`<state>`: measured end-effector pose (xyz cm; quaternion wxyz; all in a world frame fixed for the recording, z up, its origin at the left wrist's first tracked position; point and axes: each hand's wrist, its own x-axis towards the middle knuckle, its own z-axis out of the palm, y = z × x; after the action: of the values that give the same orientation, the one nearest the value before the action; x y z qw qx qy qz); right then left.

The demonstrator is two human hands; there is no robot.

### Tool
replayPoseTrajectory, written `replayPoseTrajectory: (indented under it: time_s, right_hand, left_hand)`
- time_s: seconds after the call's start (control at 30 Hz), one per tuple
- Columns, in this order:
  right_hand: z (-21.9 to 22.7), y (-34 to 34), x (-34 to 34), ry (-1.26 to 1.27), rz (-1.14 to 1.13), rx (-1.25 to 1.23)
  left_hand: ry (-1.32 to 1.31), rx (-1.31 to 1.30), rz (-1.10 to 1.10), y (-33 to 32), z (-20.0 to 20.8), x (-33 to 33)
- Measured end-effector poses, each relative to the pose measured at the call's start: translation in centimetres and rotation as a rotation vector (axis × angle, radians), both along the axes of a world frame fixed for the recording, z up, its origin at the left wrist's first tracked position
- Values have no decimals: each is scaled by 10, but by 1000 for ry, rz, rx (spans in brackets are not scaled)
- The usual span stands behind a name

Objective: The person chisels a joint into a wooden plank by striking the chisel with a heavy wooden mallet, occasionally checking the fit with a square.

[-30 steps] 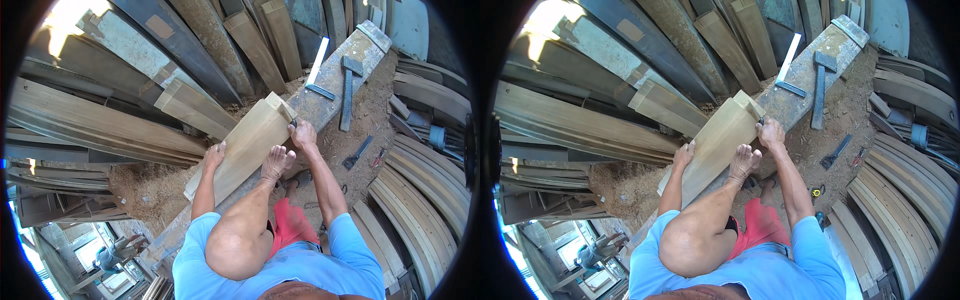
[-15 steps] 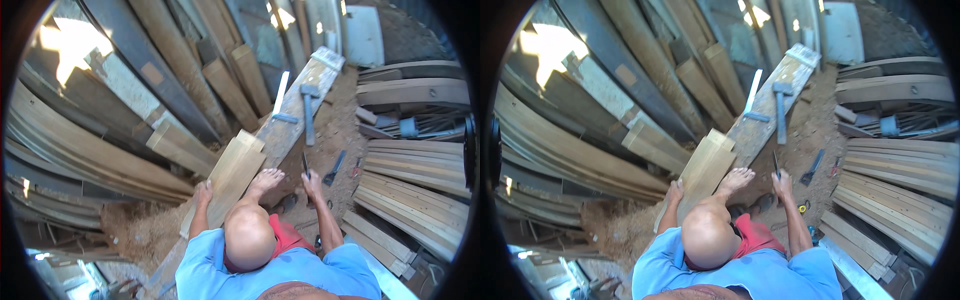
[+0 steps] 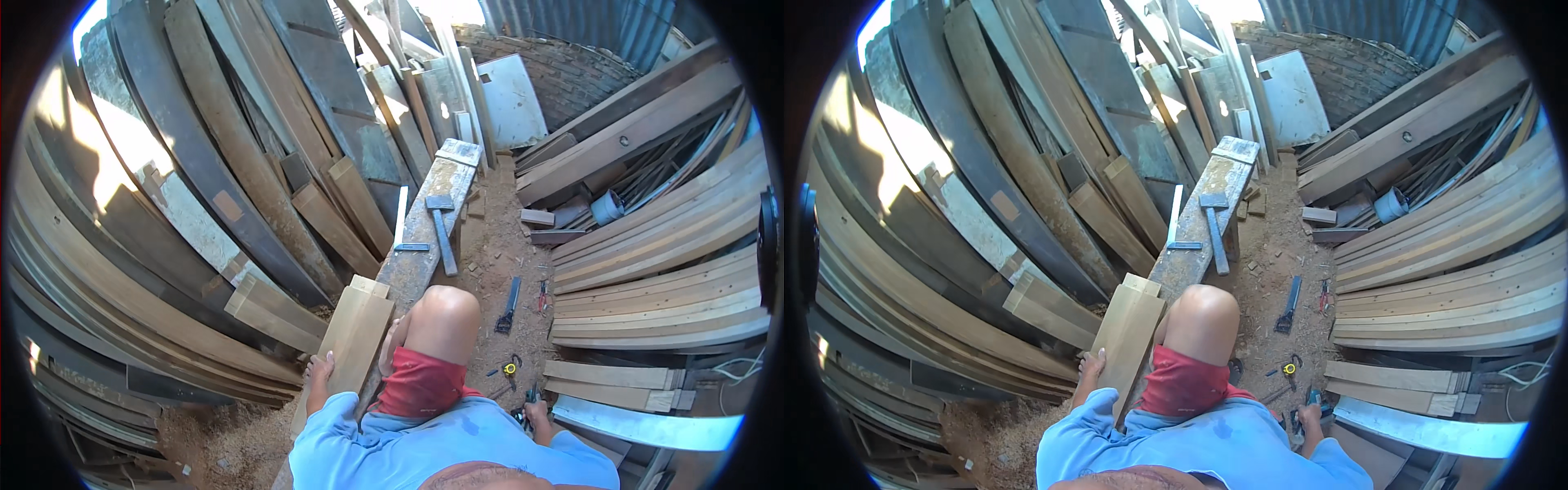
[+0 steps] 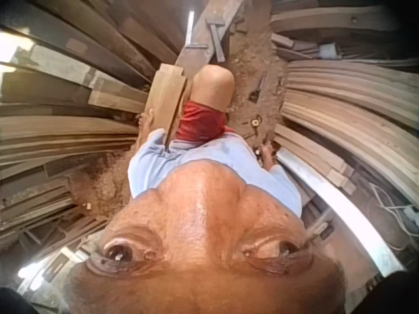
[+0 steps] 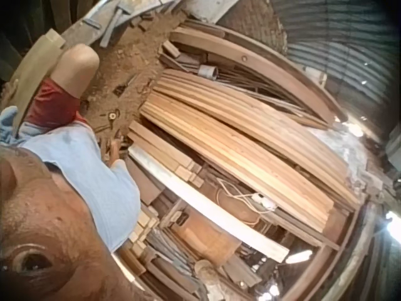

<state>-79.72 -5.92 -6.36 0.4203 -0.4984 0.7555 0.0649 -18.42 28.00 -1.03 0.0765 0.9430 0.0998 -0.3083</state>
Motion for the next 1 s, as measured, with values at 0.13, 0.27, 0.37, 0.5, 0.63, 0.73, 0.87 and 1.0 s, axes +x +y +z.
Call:
replayPoseTrajectory:
  time_s: [0.13,0.27,0.37,0.5,0.63,0.73,0.87,1.0]
  right_hand:
    - [38,25,13,-9,-15,117]
    - [33,12,18,-161,73,157]
    - [32,-2,42,-309,-13,154]
    - [28,-42,54,-323,-45,35]
    - [59,-61,87,-273,128,10]
    - [69,-63,123,-294,260,48]
    - [76,-84,163,-184,575,24]
    - [47,-90,263,-370,856,-75]
  left_hand:
    - [-12,14,16,7,-8,-5]
    - [-41,20,34,-3,-19,-15]
    - [-85,44,61,3,-21,-20]
    - [-83,13,28,-14,-45,-29]
    - [-78,19,53,-17,-28,-28]
    - [-117,25,101,8,-26,-33]
    - [-83,-82,97,-7,-23,-42]
    - [-145,-137,78,25,-11,-60]
